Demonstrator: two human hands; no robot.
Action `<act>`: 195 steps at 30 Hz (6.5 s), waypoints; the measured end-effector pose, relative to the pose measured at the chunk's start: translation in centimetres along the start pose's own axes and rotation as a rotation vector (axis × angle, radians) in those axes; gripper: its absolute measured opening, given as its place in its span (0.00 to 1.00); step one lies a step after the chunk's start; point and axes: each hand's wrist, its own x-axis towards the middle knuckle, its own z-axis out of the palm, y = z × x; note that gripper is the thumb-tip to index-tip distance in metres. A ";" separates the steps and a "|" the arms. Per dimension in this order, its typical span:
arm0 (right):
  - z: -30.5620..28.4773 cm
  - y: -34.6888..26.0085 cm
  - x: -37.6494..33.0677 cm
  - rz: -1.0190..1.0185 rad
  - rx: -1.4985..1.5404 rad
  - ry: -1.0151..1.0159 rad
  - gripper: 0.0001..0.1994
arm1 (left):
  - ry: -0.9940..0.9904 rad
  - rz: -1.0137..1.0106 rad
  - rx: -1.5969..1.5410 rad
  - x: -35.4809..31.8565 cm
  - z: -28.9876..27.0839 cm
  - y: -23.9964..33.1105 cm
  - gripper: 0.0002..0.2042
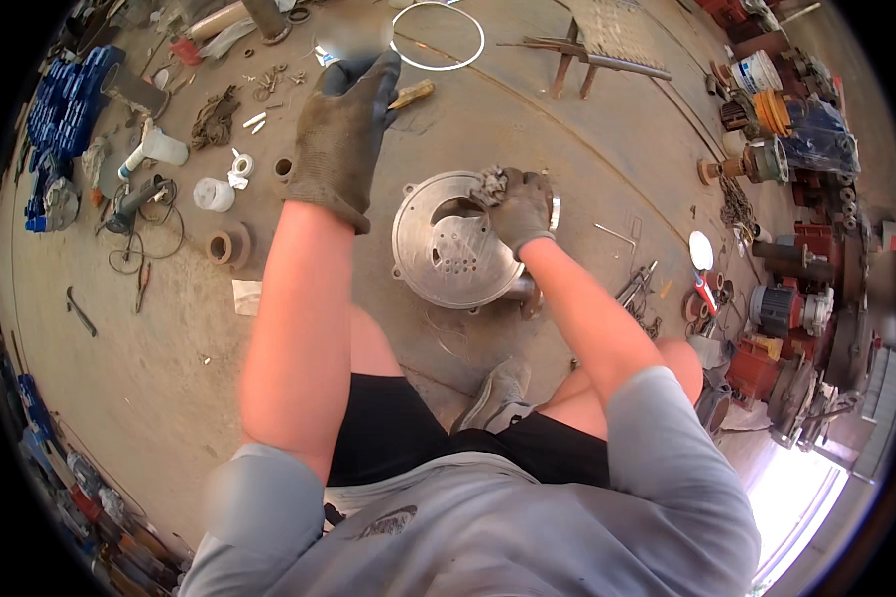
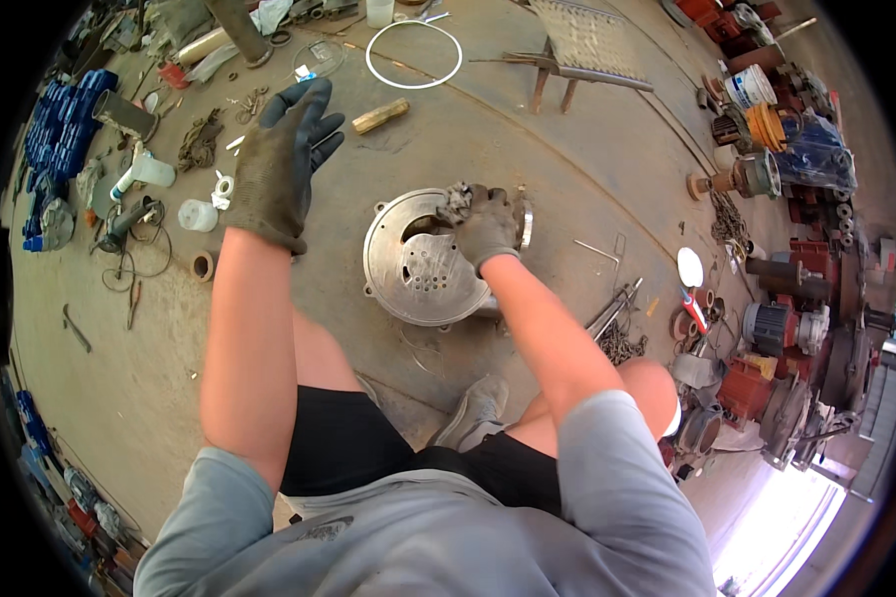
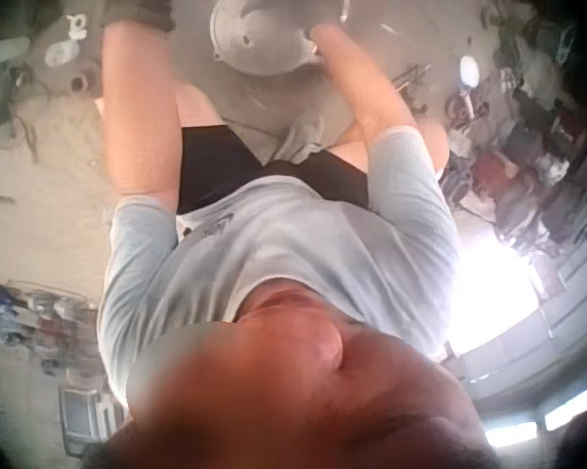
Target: The person sits on the floor of a workshop and cleans a metal flange with a cloth. They then apply a blue sealant to the flange's edge and attach a circular metal ring. Finally, they pick up two flange halves and join them together.
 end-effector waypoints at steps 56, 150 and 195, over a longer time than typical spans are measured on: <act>10.2 -11.4 -12.1 -0.565 0.144 -0.259 0.16 | 0.000 -0.061 -0.023 -1.6 3.3 -0.7 0.19; -17.3 -13.6 -4.2 -0.139 1.531 0.404 0.26 | -0.196 0.372 0.489 2.0 3.6 -12.8 0.26; 8.1 1.0 -4.5 0.376 0.372 0.551 0.28 | -0.062 -0.066 0.035 1.0 0.5 -3.3 0.21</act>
